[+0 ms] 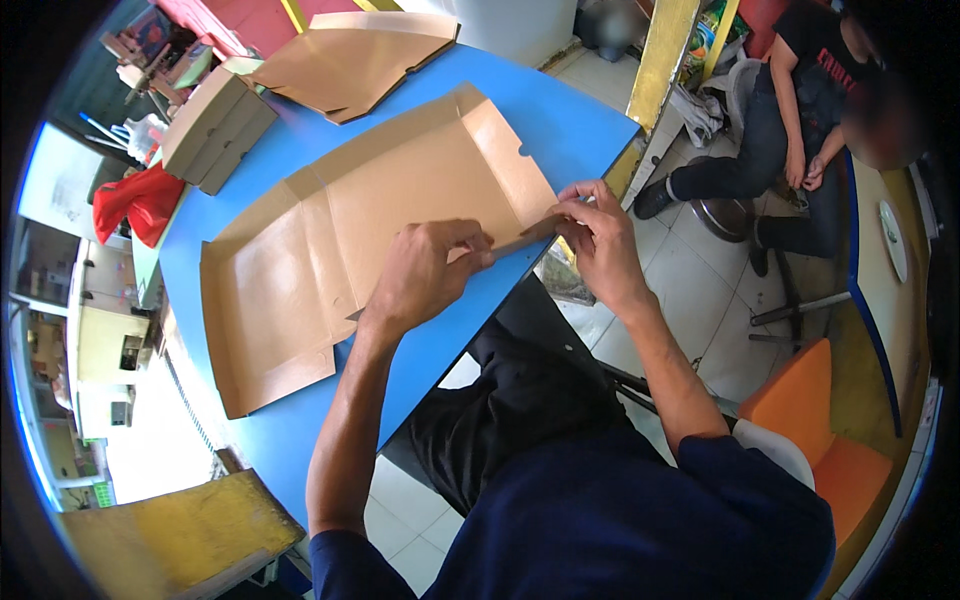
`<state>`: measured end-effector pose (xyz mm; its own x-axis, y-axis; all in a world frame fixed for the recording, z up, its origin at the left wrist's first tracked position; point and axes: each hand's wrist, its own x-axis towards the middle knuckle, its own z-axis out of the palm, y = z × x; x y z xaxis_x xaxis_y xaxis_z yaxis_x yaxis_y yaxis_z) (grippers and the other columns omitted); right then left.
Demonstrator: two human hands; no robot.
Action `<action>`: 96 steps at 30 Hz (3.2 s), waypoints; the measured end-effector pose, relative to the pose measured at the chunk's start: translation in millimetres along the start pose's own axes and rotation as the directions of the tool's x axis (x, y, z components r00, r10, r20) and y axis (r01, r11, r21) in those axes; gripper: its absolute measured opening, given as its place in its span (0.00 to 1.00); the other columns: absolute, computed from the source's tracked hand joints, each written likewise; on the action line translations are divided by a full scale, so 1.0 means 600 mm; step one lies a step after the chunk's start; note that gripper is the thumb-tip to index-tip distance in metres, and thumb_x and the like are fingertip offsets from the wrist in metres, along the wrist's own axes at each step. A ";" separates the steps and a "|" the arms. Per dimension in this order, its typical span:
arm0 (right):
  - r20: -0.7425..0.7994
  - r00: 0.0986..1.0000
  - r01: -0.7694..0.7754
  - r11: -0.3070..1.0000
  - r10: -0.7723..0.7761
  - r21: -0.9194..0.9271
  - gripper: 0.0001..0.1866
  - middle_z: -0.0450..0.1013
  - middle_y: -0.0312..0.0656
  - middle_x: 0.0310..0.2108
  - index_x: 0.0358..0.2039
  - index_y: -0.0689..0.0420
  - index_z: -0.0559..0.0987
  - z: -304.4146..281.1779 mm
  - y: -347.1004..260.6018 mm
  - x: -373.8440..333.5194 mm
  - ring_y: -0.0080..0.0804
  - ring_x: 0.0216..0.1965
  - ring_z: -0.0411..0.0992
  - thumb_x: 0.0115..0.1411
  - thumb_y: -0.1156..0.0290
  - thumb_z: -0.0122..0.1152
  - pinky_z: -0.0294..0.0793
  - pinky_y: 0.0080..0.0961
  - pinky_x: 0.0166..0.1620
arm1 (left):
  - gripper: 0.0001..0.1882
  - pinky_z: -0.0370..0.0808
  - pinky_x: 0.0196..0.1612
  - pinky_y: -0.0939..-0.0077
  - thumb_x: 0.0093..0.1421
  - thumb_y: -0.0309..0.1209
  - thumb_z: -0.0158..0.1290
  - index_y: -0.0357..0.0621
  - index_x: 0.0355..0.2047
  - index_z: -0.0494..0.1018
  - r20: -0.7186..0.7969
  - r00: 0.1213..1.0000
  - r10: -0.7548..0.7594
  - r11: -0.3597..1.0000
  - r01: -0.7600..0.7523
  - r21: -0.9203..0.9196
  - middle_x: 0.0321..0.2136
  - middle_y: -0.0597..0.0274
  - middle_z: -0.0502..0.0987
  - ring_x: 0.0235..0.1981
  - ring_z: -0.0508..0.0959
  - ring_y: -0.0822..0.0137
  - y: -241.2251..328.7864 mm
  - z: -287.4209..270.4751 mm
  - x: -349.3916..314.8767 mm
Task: The person assembles flat-packed cardboard boxes by hand. They fold the side flaps, tuck the tabs into slots, and press the seams to form the box structure. The person repeats this process for multiple boxes, stacking the finished ones on the table.
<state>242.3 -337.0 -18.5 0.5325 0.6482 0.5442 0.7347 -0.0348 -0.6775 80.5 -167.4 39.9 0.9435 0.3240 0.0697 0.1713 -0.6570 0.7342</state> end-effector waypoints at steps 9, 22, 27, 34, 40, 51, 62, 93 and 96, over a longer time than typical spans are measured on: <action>-0.102 0.986 -0.117 0.982 0.132 0.146 0.28 0.69 0.45 0.44 0.56 0.59 0.72 -0.005 -0.051 -0.014 0.34 0.36 0.76 0.54 0.89 0.58 0.77 0.31 0.37 | 0.13 0.79 0.42 0.67 0.56 0.33 0.62 0.36 0.37 0.81 -0.023 1.000 -0.008 0.996 0.006 -0.093 0.31 0.44 0.82 0.36 0.85 0.55 0.012 0.034 0.056; -0.032 0.841 -0.500 0.799 0.540 0.333 0.27 0.71 0.37 0.30 0.50 0.61 0.69 0.034 -0.052 -0.024 0.23 0.27 0.66 0.53 0.70 0.73 0.68 0.22 0.28 | 0.07 0.76 0.37 0.73 0.56 0.29 0.61 0.38 0.30 0.83 0.404 0.883 -0.239 0.968 0.181 0.176 0.26 0.58 0.82 0.31 0.80 0.71 0.081 0.014 0.150; 0.189 0.671 -0.574 0.341 0.717 0.744 0.24 0.74 0.38 0.38 0.53 0.58 0.69 0.025 -0.070 -0.031 0.23 0.36 0.73 0.58 0.72 0.67 0.73 0.20 0.30 | 0.07 0.74 0.40 0.75 0.57 0.30 0.62 0.40 0.33 0.83 0.393 0.911 -0.126 0.983 0.167 -0.070 0.31 0.59 0.83 0.36 0.80 0.71 0.048 0.028 0.157; 0.169 0.589 -0.406 0.108 0.790 0.908 0.23 0.75 0.37 0.41 0.55 0.55 0.70 0.038 -0.085 -0.054 0.22 0.40 0.74 0.60 0.76 0.63 0.74 0.19 0.31 | 0.09 0.73 0.41 0.75 0.58 0.31 0.62 0.42 0.38 0.83 0.372 0.918 -0.137 0.985 0.168 -0.051 0.34 0.59 0.84 0.36 0.80 0.69 0.046 0.028 0.161; 0.164 0.577 -0.396 0.100 0.800 0.913 0.25 0.72 0.32 0.35 0.56 0.54 0.70 0.038 -0.078 -0.054 0.19 0.37 0.73 0.58 0.78 0.63 0.72 0.18 0.31 | 0.07 0.72 0.37 0.76 0.59 0.30 0.61 0.39 0.33 0.81 0.366 0.920 -0.141 0.989 0.148 0.010 0.29 0.61 0.82 0.32 0.78 0.72 0.059 0.016 0.157; 0.194 0.579 -0.423 0.088 0.792 0.902 0.31 0.71 0.32 0.32 0.59 0.59 0.66 0.032 -0.066 -0.045 0.20 0.33 0.73 0.55 0.82 0.63 0.72 0.18 0.32 | 0.07 0.68 0.35 0.75 0.59 0.27 0.59 0.35 0.27 0.77 0.342 0.936 -0.082 0.989 0.118 -0.085 0.24 0.64 0.75 0.29 0.71 0.73 0.019 0.037 0.156; 0.217 0.646 -0.458 0.144 0.732 0.877 0.32 0.73 0.40 0.27 0.58 0.68 0.65 0.019 -0.047 -0.025 0.26 0.27 0.74 0.52 0.86 0.64 0.74 0.21 0.30 | 0.05 0.67 0.37 0.76 0.59 0.28 0.60 0.39 0.30 0.79 0.400 0.906 -0.134 0.954 0.228 -0.196 0.26 0.66 0.77 0.31 0.72 0.74 0.013 0.024 0.157; 0.199 0.894 -0.444 0.854 0.401 0.273 0.23 0.77 0.43 0.43 0.56 0.62 0.73 -0.076 0.000 0.033 0.27 0.40 0.72 0.62 0.68 0.61 0.74 0.25 0.44 | 0.11 0.75 0.47 0.61 0.46 0.23 0.60 0.43 0.33 0.81 0.592 0.802 0.072 0.915 -0.290 0.282 0.31 0.53 0.81 0.39 0.81 0.55 0.088 0.026 -0.105; 0.306 0.923 -0.319 0.907 0.232 0.275 0.17 0.76 0.38 0.38 0.50 0.62 0.77 -0.061 -0.007 0.013 0.19 0.38 0.72 0.62 0.73 0.63 0.76 0.17 0.35 | 0.13 0.72 0.50 0.59 0.49 0.30 0.62 0.41 0.36 0.80 0.523 0.852 -0.007 0.911 -0.209 0.354 0.32 0.54 0.82 0.40 0.80 0.52 0.081 -0.057 -0.153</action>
<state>258.8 -359.9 6.6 0.5333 0.8234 0.1940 0.3808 -0.0289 -0.9242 -7.3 -205.8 92.1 0.9513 -0.0748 -0.2990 0.0591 -0.9078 0.4152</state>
